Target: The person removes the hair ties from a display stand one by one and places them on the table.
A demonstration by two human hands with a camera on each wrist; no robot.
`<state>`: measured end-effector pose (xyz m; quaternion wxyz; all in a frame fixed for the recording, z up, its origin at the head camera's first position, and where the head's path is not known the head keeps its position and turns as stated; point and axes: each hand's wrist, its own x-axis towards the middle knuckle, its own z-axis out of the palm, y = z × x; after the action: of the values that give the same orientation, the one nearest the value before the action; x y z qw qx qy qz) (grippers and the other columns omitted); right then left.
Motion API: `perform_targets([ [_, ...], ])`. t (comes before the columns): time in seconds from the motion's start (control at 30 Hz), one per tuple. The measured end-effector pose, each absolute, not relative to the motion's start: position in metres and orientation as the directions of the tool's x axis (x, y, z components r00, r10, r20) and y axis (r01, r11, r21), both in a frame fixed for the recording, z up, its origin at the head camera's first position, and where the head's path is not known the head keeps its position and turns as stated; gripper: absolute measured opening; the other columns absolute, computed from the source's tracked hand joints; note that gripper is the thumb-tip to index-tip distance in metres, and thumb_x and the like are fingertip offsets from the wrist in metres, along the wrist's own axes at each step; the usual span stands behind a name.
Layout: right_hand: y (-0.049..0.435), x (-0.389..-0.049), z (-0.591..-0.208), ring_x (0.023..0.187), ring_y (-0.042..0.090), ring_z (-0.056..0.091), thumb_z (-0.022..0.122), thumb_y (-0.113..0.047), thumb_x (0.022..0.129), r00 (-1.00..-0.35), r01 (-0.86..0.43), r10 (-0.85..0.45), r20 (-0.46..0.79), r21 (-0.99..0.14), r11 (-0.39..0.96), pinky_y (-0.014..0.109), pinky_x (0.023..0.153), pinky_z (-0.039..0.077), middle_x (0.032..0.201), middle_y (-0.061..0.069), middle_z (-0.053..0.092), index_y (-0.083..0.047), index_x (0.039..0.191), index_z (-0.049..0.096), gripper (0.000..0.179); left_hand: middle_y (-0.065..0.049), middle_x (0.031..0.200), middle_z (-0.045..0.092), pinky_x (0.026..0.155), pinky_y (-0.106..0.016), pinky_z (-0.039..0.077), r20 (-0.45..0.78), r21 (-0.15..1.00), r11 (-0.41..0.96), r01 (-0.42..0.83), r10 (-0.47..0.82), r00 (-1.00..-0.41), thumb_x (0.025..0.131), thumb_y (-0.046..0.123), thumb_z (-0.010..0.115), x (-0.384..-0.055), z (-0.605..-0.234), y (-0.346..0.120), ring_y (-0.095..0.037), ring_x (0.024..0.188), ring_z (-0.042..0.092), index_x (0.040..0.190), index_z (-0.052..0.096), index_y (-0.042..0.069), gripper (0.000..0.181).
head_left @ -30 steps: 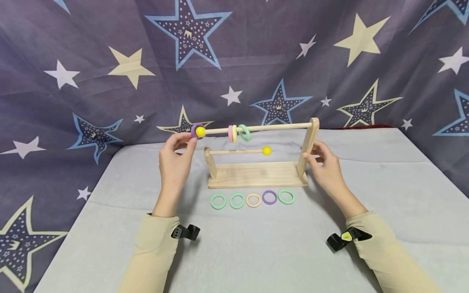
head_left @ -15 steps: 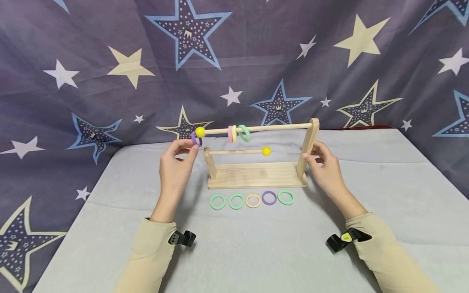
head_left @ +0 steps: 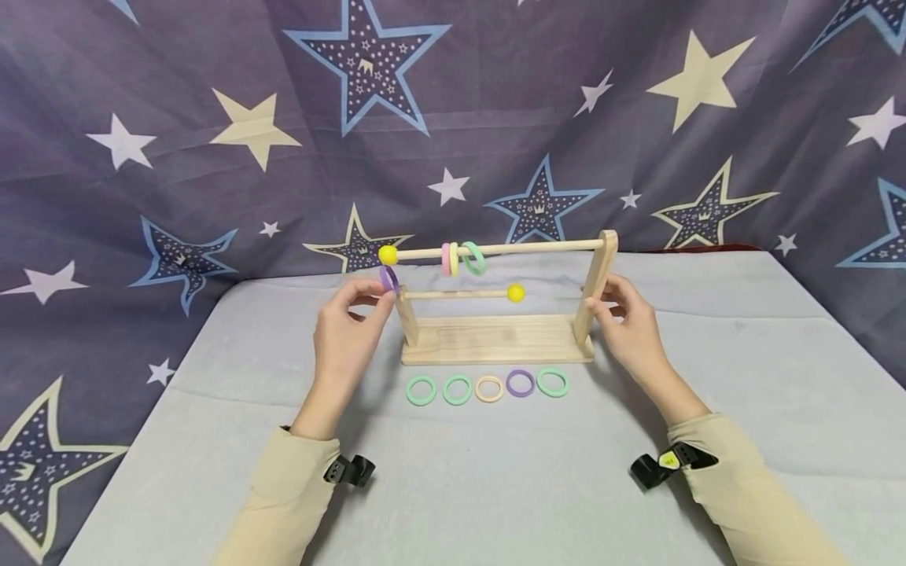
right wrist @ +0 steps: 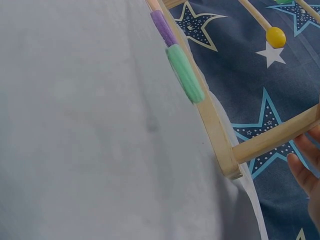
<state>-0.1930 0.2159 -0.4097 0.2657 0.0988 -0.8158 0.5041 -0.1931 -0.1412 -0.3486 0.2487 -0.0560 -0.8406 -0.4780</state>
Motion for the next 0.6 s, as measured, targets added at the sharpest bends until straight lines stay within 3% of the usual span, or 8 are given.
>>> perform_targets([
  [0.6, 0.217, -0.193, -0.411, 0.096, -0.007, 0.055, 0.065, -0.006, 0.095, -0.836, -0.436, 0.101, 0.539, -0.766, 0.473, 0.019, 0.077, 0.044, 0.109, 0.022, 0.067, 0.006, 0.126, 0.057, 0.034, -0.001, 0.094, 0.074, 0.075, -0.037, 0.048, 0.455, 0.757, 0.557, 0.341, -0.075, -0.887, 0.088, 0.019, 0.076, -0.185, -0.353, -0.127, -0.015, 0.088, 0.066, 0.097, 0.071, 0.013, 0.012],
])
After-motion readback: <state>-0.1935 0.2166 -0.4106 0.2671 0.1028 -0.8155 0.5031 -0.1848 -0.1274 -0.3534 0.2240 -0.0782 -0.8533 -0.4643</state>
